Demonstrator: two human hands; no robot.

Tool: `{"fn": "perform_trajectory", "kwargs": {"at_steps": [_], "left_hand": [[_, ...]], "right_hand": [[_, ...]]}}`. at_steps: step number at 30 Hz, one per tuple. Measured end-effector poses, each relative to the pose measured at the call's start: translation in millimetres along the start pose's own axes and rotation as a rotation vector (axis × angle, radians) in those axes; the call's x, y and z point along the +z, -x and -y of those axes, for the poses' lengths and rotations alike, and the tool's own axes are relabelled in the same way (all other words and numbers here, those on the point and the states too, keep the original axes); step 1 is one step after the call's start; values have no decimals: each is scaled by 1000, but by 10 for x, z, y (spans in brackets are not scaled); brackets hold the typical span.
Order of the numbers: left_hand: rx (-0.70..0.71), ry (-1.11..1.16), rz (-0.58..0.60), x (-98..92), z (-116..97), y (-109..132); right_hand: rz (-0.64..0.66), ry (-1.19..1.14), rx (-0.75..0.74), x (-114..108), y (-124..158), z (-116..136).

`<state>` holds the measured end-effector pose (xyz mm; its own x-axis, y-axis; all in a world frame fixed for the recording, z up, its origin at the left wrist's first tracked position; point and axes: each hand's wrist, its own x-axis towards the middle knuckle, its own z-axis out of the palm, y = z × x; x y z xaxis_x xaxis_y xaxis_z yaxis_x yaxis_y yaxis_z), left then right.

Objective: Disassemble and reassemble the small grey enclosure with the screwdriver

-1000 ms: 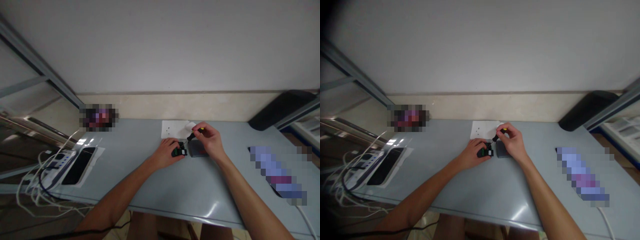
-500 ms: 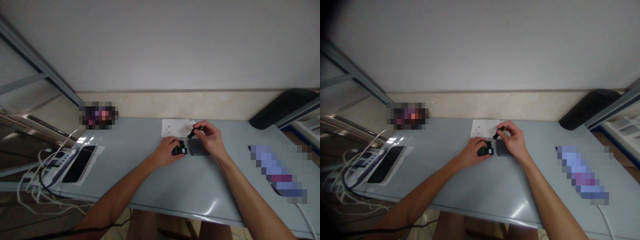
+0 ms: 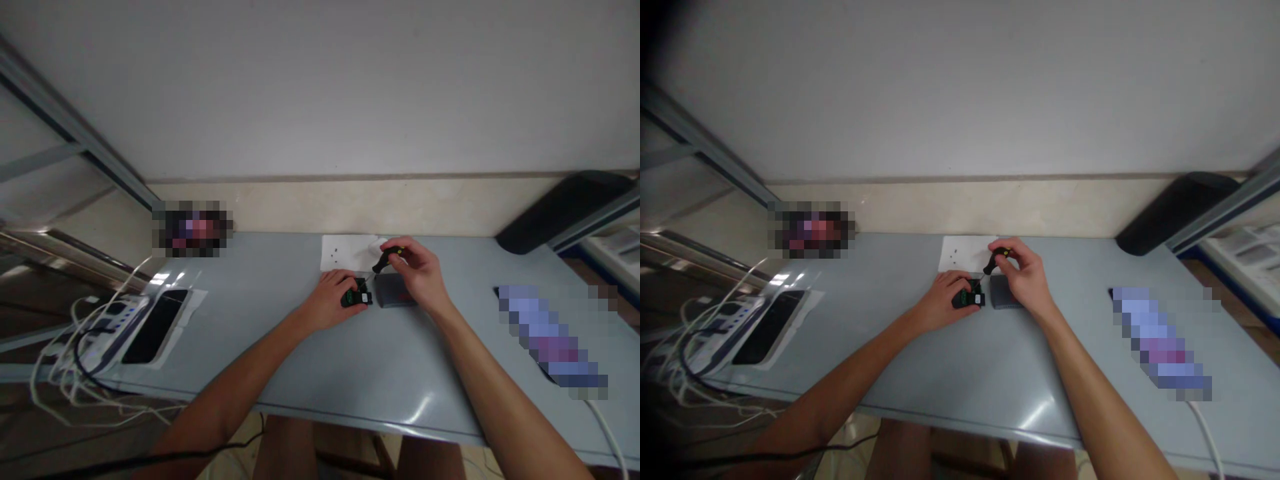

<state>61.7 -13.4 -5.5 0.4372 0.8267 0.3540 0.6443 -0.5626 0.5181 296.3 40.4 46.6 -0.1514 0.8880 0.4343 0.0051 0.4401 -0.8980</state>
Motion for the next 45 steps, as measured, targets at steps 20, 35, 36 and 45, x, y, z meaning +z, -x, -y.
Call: {"fn": "perform_trajectory", "kwargs": {"at_steps": [20,35,36,45], "left_hand": [[6,10,-4,4,10,3],[6,0,-2,10,24,7],[7,0,-3,12,27,8],[2,2,5,1,13,11]], "right_hand": [[46,-84,2,35,11,46],[43,-50,-39,45,31,93],[32,-32,-65,62,35,95],[23,-2,-38,115,58,82]]}}
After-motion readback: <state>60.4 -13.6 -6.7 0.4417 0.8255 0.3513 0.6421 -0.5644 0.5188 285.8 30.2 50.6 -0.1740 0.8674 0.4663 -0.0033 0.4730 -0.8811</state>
